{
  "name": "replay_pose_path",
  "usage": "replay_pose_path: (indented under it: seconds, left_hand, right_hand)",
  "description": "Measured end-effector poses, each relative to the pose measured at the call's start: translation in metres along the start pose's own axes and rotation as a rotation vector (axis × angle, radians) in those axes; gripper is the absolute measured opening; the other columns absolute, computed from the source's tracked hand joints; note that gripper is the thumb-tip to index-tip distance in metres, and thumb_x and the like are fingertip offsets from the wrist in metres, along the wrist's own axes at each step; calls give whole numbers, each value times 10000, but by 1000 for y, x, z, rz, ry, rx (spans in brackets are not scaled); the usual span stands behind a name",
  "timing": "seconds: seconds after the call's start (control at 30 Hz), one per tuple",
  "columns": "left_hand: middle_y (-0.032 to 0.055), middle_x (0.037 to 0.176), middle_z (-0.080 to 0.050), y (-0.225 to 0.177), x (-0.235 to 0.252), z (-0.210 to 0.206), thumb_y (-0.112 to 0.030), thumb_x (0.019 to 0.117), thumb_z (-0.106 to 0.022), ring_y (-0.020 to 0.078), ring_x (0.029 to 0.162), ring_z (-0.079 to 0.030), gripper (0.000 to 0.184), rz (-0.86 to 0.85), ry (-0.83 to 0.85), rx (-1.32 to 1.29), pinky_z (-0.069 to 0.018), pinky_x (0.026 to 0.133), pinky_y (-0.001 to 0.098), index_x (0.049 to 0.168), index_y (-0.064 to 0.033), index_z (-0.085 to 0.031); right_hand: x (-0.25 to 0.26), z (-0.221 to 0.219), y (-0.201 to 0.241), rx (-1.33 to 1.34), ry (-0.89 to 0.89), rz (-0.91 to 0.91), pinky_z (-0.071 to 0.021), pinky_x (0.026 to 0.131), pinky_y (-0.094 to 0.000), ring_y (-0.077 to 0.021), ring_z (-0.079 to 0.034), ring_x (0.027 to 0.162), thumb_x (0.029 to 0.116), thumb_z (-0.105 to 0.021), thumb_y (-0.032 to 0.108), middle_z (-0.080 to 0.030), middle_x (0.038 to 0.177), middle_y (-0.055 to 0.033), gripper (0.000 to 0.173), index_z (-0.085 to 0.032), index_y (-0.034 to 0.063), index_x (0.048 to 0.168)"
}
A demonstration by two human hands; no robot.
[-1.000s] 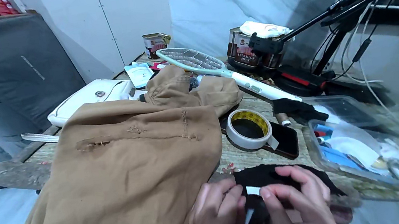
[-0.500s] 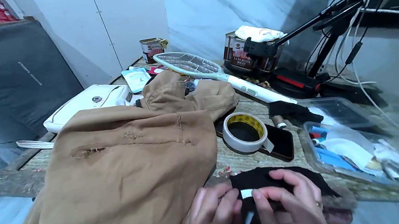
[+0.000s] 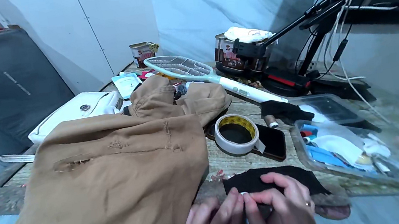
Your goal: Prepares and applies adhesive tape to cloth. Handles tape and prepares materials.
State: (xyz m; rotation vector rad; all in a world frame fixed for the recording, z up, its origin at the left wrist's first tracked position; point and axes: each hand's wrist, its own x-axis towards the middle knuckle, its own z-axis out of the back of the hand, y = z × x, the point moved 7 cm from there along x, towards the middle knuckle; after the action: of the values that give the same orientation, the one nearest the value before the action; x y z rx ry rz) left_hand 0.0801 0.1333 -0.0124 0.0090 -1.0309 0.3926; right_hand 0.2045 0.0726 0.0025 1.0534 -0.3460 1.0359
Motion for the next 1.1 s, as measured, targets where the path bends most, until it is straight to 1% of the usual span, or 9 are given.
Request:
replay_pose_path:
  seconds: [0.2, 0.47, 0.57, 0.67, 0.73, 0.83, 0.93, 1.03, 1.1]
  left_hand:
    - [-19, 1155, -747, -1, -2, -1, -101, 1016, -554, 166, 927, -555, 224, -50, 9, 72, -366, 812, 301, 1069, -135, -769]
    - [-30, 1151, -746, 0, -3, -1, -106, 1019, -541, 175, 928, -549, 233, -64, 31, 125, -358, 806, 313, 1082, -146, -763]
    - [-23, 1132, -751, 0, -3, -2, -133, 998, -558, 189, 914, -560, 222, -8, 21, 106, -382, 813, 307, 1087, -164, -759]
    - [7, 1143, -749, 0, 0, -1, -149, 994, -562, 206, 936, -573, 229, 54, 46, 30, -394, 846, 312, 1117, -144, -755]
    - [27, 1151, -741, -1, 0, 0, -144, 997, -546, 209, 950, -571, 247, 60, 38, -2, -390, 856, 313, 1160, -123, -730]
    - [51, 1162, -726, -3, 2, 0, -149, 1004, -500, 222, 965, -577, 290, 71, 44, -27, -403, 851, 327, 1239, -108, -666]
    - [152, 1151, -727, -6, 9, 2, -112, 956, -512, 288, 933, -655, 315, 155, 85, -71, -480, 779, 410, 1215, -57, -683]
    - [249, 1195, -655, -7, 18, -2, -96, 967, -533, 324, 1042, -658, 294, 204, 112, -181, -531, 859, 422, 1225, -33, -659]
    - [240, 1181, -662, -16, 35, -6, -85, 980, -552, 318, 1043, -654, 261, 162, 137, -205, -531, 880, 413, 1201, -39, -683]
  right_hand:
    - [4, 1, -1, -71, -21, -9, -433, 898, -469, -319, -608, 1060, 788, -741, 255, -670, 1037, -159, 255, -630, 49, 889]
    - [7, 0, 0, -109, 17, -53, -430, 843, -496, -317, -620, 1026, 779, -690, 195, -676, 1018, -129, 160, -626, 66, 848]
    - [7, 4, -1, -43, 21, -38, -445, 851, -482, -314, -624, 1029, 830, -605, 137, -681, 1018, -145, 116, -641, 36, 873]
    - [20, 26, -6, 90, -13, 69, -498, 911, -322, -182, -628, 1062, 964, -516, 143, -678, 1024, -127, 165, -626, 20, 948]
    - [47, 47, -6, 104, -33, 178, -521, 871, -220, -111, -645, 1017, 974, -492, 76, -686, 990, -128, 173, -642, -2, 938]
    - [97, 47, -24, -31, 55, 357, -570, 772, -304, -149, -681, 896, 927, -483, 75, -720, 986, -90, 257, -733, 41, 973]
    - [122, 26, -44, -137, 266, 439, -570, 784, -482, -274, -677, 975, 903, -512, 100, -690, 1151, -91, 372, -754, 135, 1184]
    - [122, 39, -45, -120, 233, 473, -579, 817, -441, -231, -688, 1000, 925, -497, 136, -707, 1149, -60, 374, -758, 155, 1192]
    - [115, 56, -50, -39, 178, 429, -578, 862, -373, -172, -687, 1017, 950, -508, 153, -728, 1102, -37, 322, -767, 124, 1139]
